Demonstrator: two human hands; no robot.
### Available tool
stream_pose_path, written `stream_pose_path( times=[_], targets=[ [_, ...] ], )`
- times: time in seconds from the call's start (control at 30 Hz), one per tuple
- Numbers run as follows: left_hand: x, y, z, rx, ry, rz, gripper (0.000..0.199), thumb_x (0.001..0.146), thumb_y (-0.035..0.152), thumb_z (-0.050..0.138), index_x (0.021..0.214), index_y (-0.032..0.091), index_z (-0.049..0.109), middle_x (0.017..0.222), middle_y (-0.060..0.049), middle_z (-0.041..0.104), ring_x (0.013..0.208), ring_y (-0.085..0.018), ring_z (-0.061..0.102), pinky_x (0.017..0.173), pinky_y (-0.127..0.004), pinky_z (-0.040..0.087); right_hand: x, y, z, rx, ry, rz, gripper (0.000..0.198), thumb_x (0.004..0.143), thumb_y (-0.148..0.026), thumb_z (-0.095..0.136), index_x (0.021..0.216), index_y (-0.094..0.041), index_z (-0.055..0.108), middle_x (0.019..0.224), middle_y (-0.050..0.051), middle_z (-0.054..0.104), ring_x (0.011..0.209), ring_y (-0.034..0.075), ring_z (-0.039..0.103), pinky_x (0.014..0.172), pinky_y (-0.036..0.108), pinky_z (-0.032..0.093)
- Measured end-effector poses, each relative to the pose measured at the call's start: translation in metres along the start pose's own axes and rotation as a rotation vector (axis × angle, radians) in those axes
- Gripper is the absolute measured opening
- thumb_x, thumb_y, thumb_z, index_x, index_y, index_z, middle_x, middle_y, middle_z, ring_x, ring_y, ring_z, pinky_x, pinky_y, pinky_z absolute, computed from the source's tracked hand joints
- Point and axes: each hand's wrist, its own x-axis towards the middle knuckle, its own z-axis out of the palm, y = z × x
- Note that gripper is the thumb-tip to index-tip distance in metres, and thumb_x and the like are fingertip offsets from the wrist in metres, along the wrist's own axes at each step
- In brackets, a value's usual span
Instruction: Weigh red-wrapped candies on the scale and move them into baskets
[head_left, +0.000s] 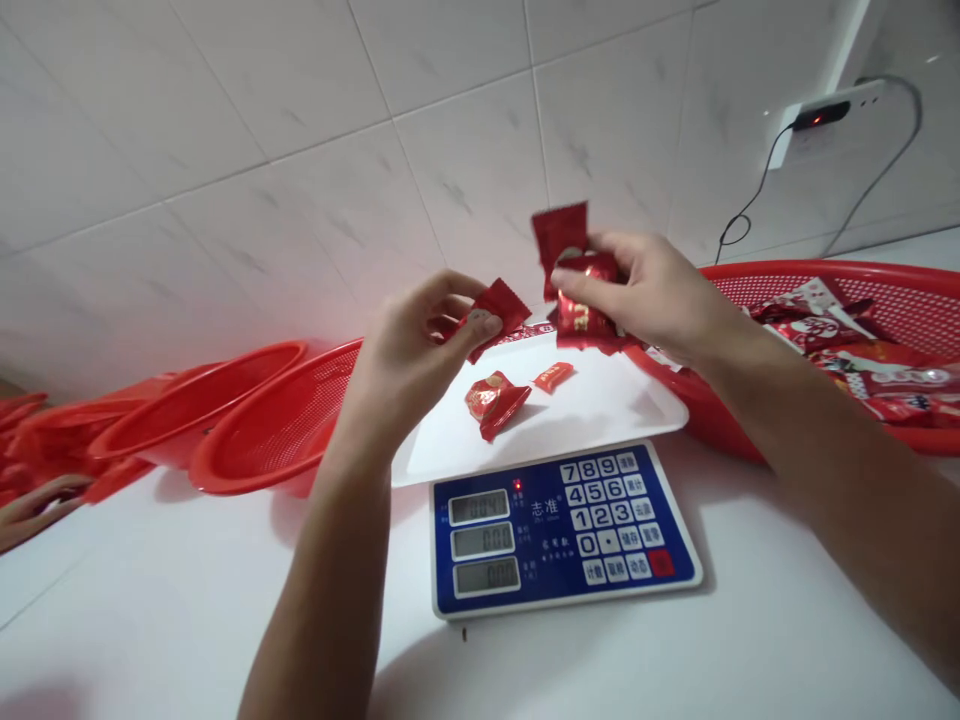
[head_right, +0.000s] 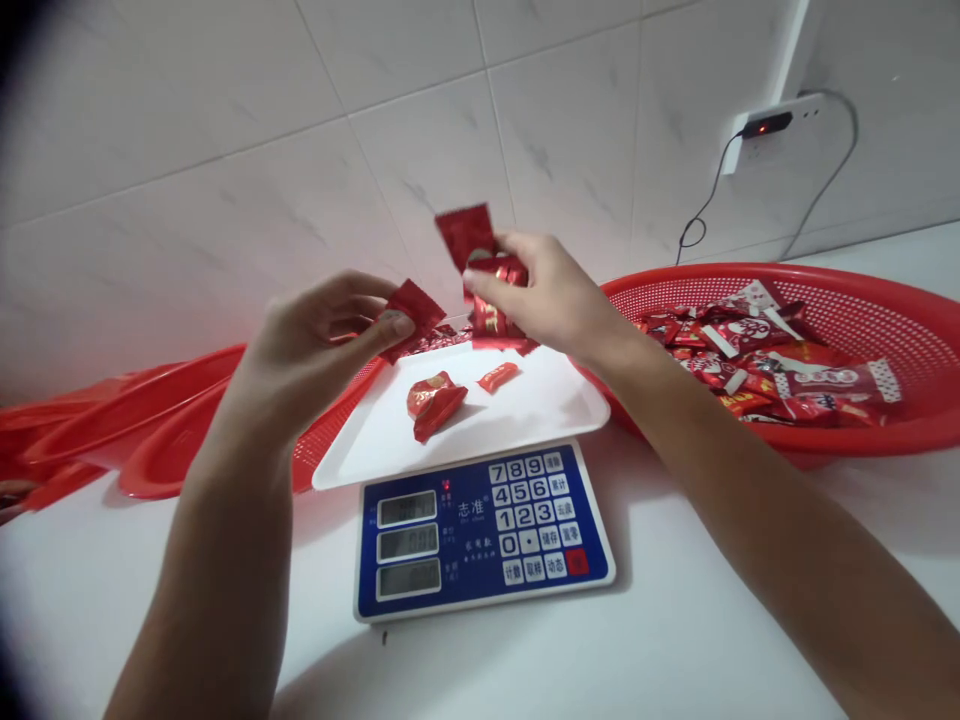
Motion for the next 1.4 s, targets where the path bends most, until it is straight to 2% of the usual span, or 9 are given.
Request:
stream_pose_path(
  times=[0.1,0.17,0.33,0.57,0.7,0.87,0.97,1.2,1.4],
  targets=[
    [0.003,-0.007,0.009,-0.019,-0.146,-0.061,0.010,0.083,0.027,0.068,0.090,0.022,0.071,0.081,-0.003,0.075,0.075,-0.019,0.070,0.066,-0.030,0.054,-0.008,-0.010,-0.010,-0.288,-0.311,0.251,0.027,0.082,-0.031,0.074,0.106,-0.019,0.067,0.074,0.002,0.067,0.054,0.013,0.058,0.042,0.022,0.042],
    [0.005,-0.014,0.017,-0.025,-0.198,-0.088,0.010,0.082,0.026,0.067,0.089,0.020,0.070,0.080,-0.004,0.075,0.076,-0.020,0.072,0.066,-0.031,0.054,-0.011,-0.014,-0.014,-0.418,-0.443,0.346,0.023,0.083,-0.029,0.070,0.104,-0.019,0.066,0.074,0.003,0.067,0.053,0.013,0.058,0.042,0.022,0.041],
    [0.010,-0.025,0.025,0.075,-0.277,-0.131,0.023,0.081,0.029,0.068,0.103,0.021,0.069,0.082,-0.004,0.076,0.078,-0.022,0.072,0.063,-0.030,0.054,-0.009,-0.007,-0.013,-0.641,-0.551,0.361,0.015,0.082,-0.031,0.064,0.090,-0.019,0.065,0.066,0.002,0.063,0.054,0.014,0.057,0.043,0.024,0.040],
    [0.005,-0.006,-0.004,0.092,-0.126,-0.065,0.018,0.084,0.034,0.073,0.098,0.024,0.074,0.088,-0.003,0.077,0.088,-0.021,0.072,0.074,-0.029,0.057,-0.007,-0.004,-0.014,-0.760,-0.626,0.331,0.029,0.081,-0.041,0.068,0.104,-0.023,0.074,0.089,0.006,0.072,0.067,0.019,0.065,0.052,0.028,0.045],
    [-0.002,0.003,-0.004,0.078,-0.095,-0.039,0.014,0.085,0.033,0.074,0.095,0.023,0.074,0.085,-0.002,0.077,0.086,-0.021,0.073,0.068,-0.026,0.056,-0.009,-0.008,-0.018,-0.692,-0.525,0.295,0.027,0.081,-0.036,0.071,0.104,-0.024,0.075,0.077,0.004,0.068,0.060,0.017,0.061,0.048,0.026,0.043],
    [-0.004,0.006,0.002,-0.002,-0.131,0.038,0.021,0.088,0.040,0.073,0.097,0.021,0.074,0.087,-0.004,0.077,0.085,-0.020,0.073,0.070,-0.026,0.057,-0.007,-0.008,-0.010,-0.309,-0.125,0.117,0.025,0.088,-0.037,0.069,0.106,-0.020,0.070,0.065,0.001,0.060,0.055,0.014,0.056,0.046,0.025,0.044],
    [-0.007,0.011,0.006,-0.055,-0.142,0.101,0.026,0.090,0.045,0.071,0.099,0.021,0.073,0.087,-0.004,0.076,0.088,-0.019,0.072,0.073,-0.026,0.057,-0.006,-0.004,-0.004,-0.165,0.000,-0.001,0.019,0.089,-0.034,0.068,0.100,-0.018,0.068,0.065,0.000,0.058,0.058,0.013,0.057,0.048,0.024,0.047],
    [-0.011,0.021,0.023,-0.117,-0.145,0.148,0.021,0.089,0.042,0.072,0.094,0.022,0.068,0.084,-0.001,0.072,0.082,-0.016,0.070,0.071,-0.023,0.056,-0.006,-0.001,0.008,-0.074,0.052,-0.160,0.011,0.089,-0.027,0.068,0.092,-0.017,0.066,0.083,0.003,0.066,0.078,0.015,0.063,0.065,0.025,0.053],
    [-0.008,0.018,0.024,-0.238,-0.076,0.080,0.034,0.075,0.042,0.083,0.077,0.024,0.055,0.082,0.001,0.067,0.080,-0.018,0.069,0.074,-0.031,0.060,-0.012,-0.011,0.018,-0.128,0.023,-0.111,0.035,0.089,-0.050,0.067,0.104,-0.020,0.064,0.087,0.003,0.066,0.079,0.016,0.064,0.063,0.024,0.052]
  ],
)
